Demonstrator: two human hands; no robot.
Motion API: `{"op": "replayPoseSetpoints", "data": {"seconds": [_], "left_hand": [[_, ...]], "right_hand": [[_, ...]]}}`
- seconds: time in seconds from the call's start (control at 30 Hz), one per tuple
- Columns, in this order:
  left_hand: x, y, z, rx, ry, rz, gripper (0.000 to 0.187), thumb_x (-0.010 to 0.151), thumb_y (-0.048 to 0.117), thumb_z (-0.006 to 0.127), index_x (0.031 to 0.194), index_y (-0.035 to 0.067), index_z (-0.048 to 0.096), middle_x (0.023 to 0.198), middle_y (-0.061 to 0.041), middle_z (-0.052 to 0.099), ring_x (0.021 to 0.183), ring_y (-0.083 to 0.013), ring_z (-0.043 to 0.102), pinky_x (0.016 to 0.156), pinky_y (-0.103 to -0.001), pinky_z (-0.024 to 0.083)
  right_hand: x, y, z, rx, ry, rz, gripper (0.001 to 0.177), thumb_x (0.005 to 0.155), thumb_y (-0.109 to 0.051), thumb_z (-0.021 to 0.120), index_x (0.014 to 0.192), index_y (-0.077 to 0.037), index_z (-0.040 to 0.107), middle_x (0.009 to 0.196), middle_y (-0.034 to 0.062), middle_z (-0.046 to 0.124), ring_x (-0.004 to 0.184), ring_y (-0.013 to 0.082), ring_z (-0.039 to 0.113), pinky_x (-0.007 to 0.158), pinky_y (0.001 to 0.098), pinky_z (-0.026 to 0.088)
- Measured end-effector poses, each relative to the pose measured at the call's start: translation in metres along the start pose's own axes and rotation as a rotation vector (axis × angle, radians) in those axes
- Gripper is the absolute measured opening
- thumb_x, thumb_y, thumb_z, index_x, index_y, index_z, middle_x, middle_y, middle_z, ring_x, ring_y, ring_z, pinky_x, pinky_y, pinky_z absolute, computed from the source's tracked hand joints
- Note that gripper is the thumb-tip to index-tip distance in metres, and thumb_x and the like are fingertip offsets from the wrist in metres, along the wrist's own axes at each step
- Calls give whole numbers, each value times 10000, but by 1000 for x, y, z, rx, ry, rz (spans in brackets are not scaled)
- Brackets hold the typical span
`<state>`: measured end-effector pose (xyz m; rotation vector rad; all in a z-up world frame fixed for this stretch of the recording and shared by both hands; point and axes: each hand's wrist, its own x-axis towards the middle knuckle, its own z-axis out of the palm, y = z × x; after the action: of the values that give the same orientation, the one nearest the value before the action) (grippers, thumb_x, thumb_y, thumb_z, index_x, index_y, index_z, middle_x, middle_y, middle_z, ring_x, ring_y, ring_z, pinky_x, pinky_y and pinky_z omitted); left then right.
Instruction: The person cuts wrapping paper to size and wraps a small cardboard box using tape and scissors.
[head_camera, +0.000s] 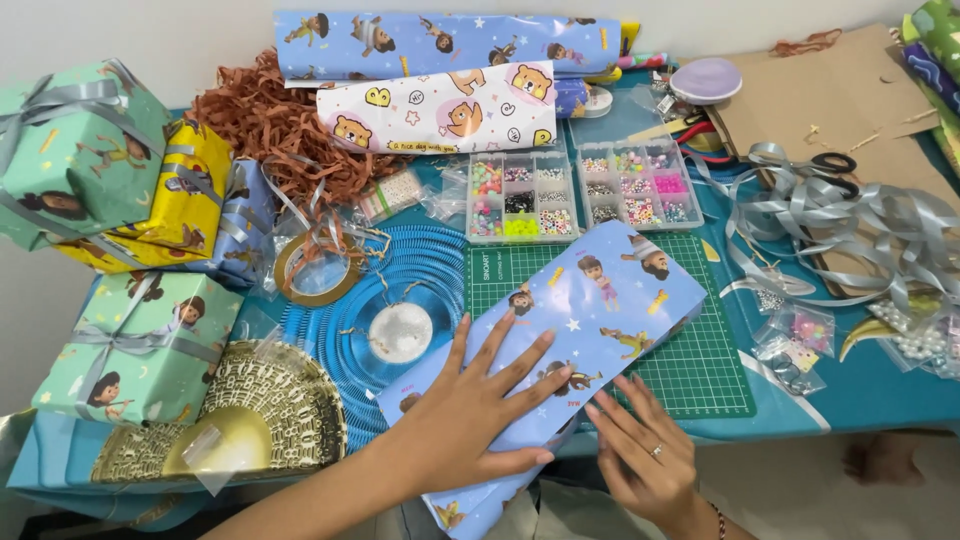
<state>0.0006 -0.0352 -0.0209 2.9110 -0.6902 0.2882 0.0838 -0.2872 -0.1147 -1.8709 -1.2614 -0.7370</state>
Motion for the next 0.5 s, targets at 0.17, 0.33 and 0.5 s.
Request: {"op": "replayPoseSetpoints", "data": {"seconds": [0.17, 0.33, 0.5], "left_hand": [[-1, 6, -1, -46, -4, -9, 794, 1003, 644, 480, 1638, 209, 287, 1718, -132, 163, 1531, -522, 88, 1142, -753, 33], [0, 15, 0, -30, -29, -43, 871, 971, 572, 496, 1668, 147, 192, 1726, -189, 70, 1521, -559, -6, 1067, -807, 43], [-3, 16, 7, 290, 42, -12, 880, 1007, 626, 384, 1696, 141, 132, 1750, -197, 21, 1559, -533, -21, 1112, -741, 95]], "right_hand": [[23, 1, -13, -97, -18, 38, 270, 973, -91, 567, 1184, -117, 732, 1214, 61, 739, 1254, 333, 663, 1049, 508, 522], [36, 2, -25, -188, -235, 31, 230, 929, -163, 654, 1148, -172, 721, 1226, 26, 717, 1221, 273, 668, 1108, 521, 389], [45, 1, -33, -213, -388, -29, 376, 911, -148, 655, 1288, -145, 658, 1318, 40, 677, 1268, 272, 628, 1180, 606, 342]]}}
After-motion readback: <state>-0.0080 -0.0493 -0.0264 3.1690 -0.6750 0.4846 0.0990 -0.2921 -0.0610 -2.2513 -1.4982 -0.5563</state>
